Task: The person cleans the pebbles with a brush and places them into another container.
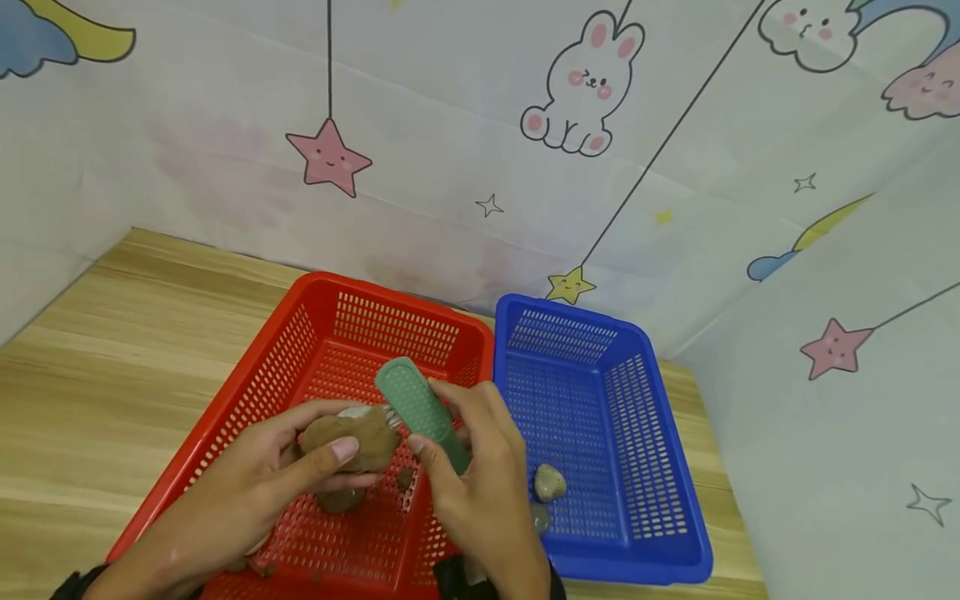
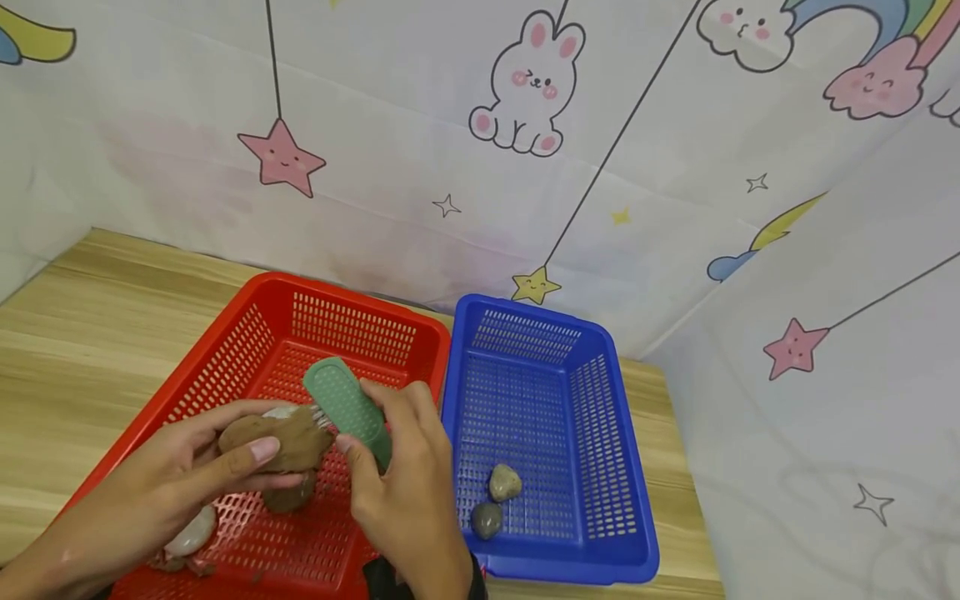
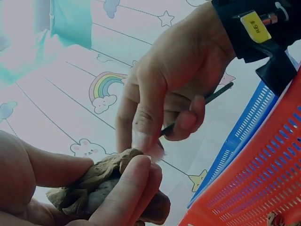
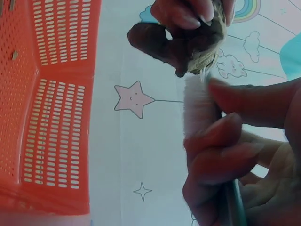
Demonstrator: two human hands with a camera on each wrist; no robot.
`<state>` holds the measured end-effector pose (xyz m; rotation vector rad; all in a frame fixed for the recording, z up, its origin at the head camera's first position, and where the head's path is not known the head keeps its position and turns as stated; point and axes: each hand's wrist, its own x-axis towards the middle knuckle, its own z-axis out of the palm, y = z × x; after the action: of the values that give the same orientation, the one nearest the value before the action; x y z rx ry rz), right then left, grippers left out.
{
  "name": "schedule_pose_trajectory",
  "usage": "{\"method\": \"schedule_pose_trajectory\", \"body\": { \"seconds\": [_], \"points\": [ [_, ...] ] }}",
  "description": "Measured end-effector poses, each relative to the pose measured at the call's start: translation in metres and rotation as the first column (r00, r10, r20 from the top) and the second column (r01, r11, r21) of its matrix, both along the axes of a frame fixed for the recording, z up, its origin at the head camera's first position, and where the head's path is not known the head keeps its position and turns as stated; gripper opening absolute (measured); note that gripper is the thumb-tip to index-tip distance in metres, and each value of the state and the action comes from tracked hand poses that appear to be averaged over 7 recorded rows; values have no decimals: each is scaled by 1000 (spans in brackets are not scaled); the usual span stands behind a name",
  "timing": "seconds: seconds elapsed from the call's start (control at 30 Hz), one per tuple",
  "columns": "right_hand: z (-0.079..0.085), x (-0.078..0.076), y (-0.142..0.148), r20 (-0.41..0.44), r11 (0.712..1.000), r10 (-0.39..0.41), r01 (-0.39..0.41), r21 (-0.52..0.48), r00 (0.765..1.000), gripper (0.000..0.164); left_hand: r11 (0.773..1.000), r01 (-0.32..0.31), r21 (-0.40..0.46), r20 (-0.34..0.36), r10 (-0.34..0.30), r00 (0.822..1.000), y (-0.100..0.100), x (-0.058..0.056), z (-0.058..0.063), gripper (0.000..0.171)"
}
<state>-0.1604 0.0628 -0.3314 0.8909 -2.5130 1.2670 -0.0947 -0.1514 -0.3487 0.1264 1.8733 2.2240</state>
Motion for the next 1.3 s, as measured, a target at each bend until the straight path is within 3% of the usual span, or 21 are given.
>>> {"method": "schedule_pose_trajectory", "body": {
  "seconds": [0.07,0.17,0.27,0.4,0.5,0.6,0.73,0.8,0.87,0.97,1.07,1.2,1.3],
  "points": [
    [1,-2,2,33,1000,-29,29,-5,999,46,1000,0,22,-4,1,1000,0,0,0,45],
    [7,-2,7,144,995,-31,44,-91,989,46,1000,-22,11,2,22,1000,1,-1,1,43],
    [12,3,9,215,973,107,-58,-223,971,46,998,-50,-29,7,51,999,2,-1,1,42],
    [13,10,2,118,962,253,-236,-140,960,46,995,-55,-78,-5,55,998,4,0,1,43],
    [9,9,-1,16,974,226,-225,-36,974,48,994,-42,-103,-11,41,999,5,0,2,43],
    [4,4,0,-19,989,147,-148,-7,989,49,995,-23,-99,-2,23,1000,4,0,4,41],
    [0,-6,6,19,1000,22,-22,15,1000,49,997,22,-73,9,-21,1000,2,2,6,41],
    [1,-8,10,118,999,9,-4,-44,993,49,997,31,-72,5,-31,1000,2,1,7,40],
    [4,-9,14,236,985,88,-49,-167,968,48,998,25,-56,-4,-25,1000,2,0,6,39],
    [8,-9,19,368,940,250,-133,-315,896,46,1000,16,-13,-16,-16,1000,2,-3,3,39],
    [11,-10,22,429,914,347,-199,-353,834,42,999,20,25,-22,-19,1000,2,-3,1,40],
    [14,-10,26,503,912,356,-177,-369,788,40,1000,16,24,-18,-15,1000,2,-3,1,39],
    [17,-9,29,530,904,338,-113,-411,778,39,1000,-4,-17,-23,4,1000,3,-2,2,36]
  ]
}}
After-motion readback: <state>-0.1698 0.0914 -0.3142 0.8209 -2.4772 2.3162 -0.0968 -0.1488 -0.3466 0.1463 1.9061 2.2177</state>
